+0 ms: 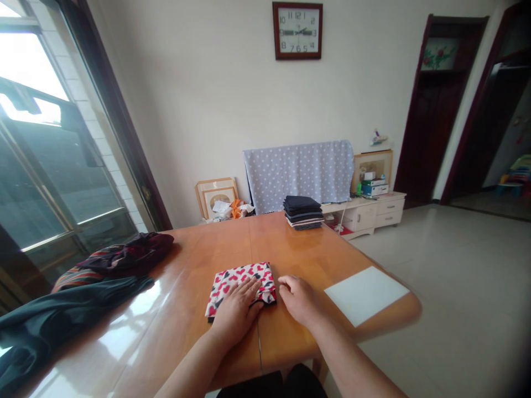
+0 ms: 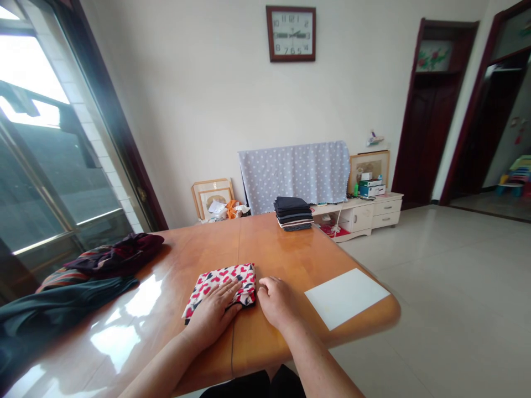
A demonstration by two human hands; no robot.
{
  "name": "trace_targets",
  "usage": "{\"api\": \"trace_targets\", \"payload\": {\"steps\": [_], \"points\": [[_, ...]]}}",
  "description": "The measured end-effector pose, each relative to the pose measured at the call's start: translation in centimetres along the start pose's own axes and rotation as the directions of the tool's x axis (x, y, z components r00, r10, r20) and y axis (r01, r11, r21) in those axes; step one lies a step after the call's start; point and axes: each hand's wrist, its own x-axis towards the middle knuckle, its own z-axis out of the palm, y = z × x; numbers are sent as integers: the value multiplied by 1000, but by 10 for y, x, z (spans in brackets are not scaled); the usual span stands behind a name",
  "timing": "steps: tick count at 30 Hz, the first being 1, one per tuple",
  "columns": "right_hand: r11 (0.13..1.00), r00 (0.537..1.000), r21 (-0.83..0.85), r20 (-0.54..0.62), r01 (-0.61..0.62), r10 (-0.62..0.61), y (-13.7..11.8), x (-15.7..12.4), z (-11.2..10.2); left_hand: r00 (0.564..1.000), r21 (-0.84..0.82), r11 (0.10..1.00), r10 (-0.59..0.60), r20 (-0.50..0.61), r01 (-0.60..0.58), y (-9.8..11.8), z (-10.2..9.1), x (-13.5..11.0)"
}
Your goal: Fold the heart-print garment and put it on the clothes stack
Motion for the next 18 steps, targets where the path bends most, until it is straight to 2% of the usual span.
{"api": "trace_targets", "payload": {"steps": [3, 8, 10, 18], "points": [[999, 999, 19, -9, 33, -33, -1, -2, 0, 1000, 26, 1000, 7, 2, -7, 0, 2, 0], [970, 970, -10, 16, 243, -243, -8, -7, 4, 1000, 38, 999, 17, -15, -17, 0, 3, -2], [956, 957, -54, 51, 289, -287, -11, -9, 6, 1000, 37, 999, 19, -18, -18, 0, 3, -3], [950, 958, -168, 162, 262, -235, -21, -12, 6, 1000, 23, 1000, 1, -4, -1, 1, 3, -7]]}}
